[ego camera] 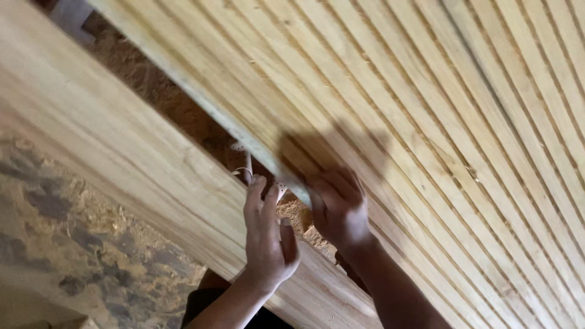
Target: The person sands a large wooden surface made of parallel planks using a sanding block. They move the block back and forth along the grain, covering multiple sections of the surface.
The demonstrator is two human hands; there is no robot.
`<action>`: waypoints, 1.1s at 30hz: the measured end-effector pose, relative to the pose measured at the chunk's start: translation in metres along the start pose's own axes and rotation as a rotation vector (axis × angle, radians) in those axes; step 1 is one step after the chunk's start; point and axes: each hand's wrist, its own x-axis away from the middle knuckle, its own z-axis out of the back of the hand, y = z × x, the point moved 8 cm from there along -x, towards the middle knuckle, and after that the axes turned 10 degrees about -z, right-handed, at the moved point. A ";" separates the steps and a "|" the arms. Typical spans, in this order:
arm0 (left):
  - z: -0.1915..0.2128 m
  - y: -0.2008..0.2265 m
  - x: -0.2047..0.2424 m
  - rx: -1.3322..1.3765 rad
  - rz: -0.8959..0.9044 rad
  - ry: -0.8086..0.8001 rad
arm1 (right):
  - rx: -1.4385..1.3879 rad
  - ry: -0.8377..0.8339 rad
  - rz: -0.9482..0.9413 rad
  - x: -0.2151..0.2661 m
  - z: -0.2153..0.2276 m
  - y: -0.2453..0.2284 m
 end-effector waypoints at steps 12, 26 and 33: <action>0.053 -0.019 -0.040 -0.203 -0.071 0.156 | -0.052 0.090 0.140 -0.047 -0.034 -0.031; 0.053 -0.053 -0.078 -0.397 0.038 -0.087 | -0.044 0.033 0.099 -0.082 -0.040 -0.046; 0.053 -0.055 -0.074 -0.368 0.059 -0.078 | -0.069 0.008 0.125 -0.112 -0.072 -0.053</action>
